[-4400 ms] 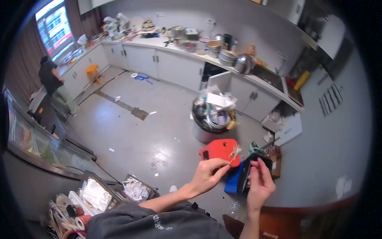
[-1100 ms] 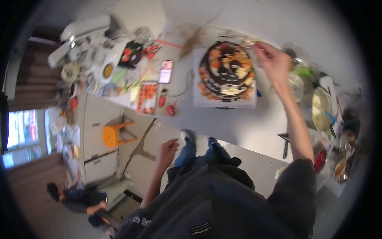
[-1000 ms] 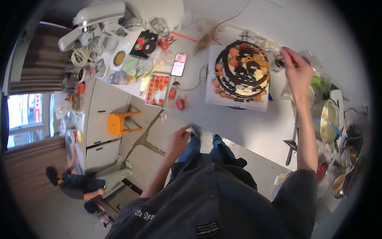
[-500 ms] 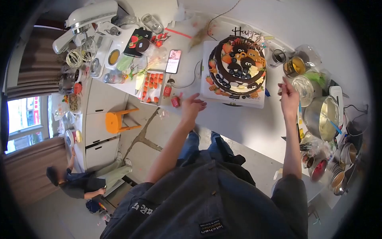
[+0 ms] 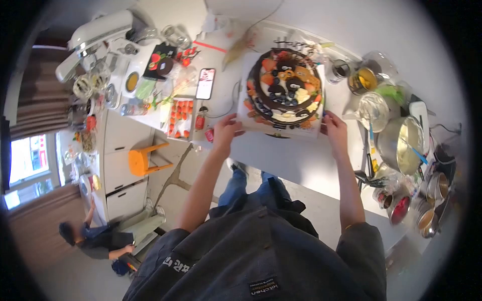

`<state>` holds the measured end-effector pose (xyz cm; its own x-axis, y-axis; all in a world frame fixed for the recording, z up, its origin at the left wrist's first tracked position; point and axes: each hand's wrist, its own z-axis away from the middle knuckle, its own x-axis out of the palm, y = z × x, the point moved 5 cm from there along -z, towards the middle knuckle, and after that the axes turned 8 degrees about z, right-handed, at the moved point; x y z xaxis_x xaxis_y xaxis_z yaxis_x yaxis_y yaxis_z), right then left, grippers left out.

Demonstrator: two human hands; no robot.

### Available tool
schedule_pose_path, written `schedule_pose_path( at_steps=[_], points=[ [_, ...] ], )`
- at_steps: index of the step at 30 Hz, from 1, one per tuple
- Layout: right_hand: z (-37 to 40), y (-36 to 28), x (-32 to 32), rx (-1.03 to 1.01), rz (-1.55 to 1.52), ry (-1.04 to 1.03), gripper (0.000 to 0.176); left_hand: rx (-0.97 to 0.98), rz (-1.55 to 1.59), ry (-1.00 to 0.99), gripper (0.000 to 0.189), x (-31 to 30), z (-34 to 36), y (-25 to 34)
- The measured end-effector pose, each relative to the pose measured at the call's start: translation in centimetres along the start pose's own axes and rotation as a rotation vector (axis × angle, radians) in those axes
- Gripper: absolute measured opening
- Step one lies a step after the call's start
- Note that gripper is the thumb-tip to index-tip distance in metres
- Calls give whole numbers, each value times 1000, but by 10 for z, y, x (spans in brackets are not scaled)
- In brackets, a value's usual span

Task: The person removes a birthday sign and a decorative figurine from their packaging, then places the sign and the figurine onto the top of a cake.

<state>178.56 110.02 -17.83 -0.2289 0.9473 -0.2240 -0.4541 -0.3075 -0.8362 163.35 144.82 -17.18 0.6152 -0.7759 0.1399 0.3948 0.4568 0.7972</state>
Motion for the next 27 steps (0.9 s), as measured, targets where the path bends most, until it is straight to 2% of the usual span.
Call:
schedule_pose_path(
  at_steps=[6, 13, 16, 19, 22, 25, 27],
  points=[
    [-14, 8, 2, -34, 150, 138, 31, -64, 1, -159, 50, 0, -9, 8],
    [-12, -4, 11, -38, 118, 97, 29, -117, -40, -295, 54, 6, -6, 28],
    [-8, -9, 16, -11, 163, 221, 28, -150, -42, -335, 56, 11, -9, 34],
    [-13, 2, 22, -129, 64, 379, 26, -28, -100, -341, 57, 15, -14, 26],
    [-14, 11, 18, -186, -45, 428, 23, 33, -68, -305, 63, 16, -15, 16],
    [-1, 7, 7, -209, 11, 451, 22, 64, 15, -312, 63, 19, -8, 13],
    [14, 1, -4, -283, 28, 483, 22, 105, -75, -316, 64, 19, 9, 17]
  ],
)
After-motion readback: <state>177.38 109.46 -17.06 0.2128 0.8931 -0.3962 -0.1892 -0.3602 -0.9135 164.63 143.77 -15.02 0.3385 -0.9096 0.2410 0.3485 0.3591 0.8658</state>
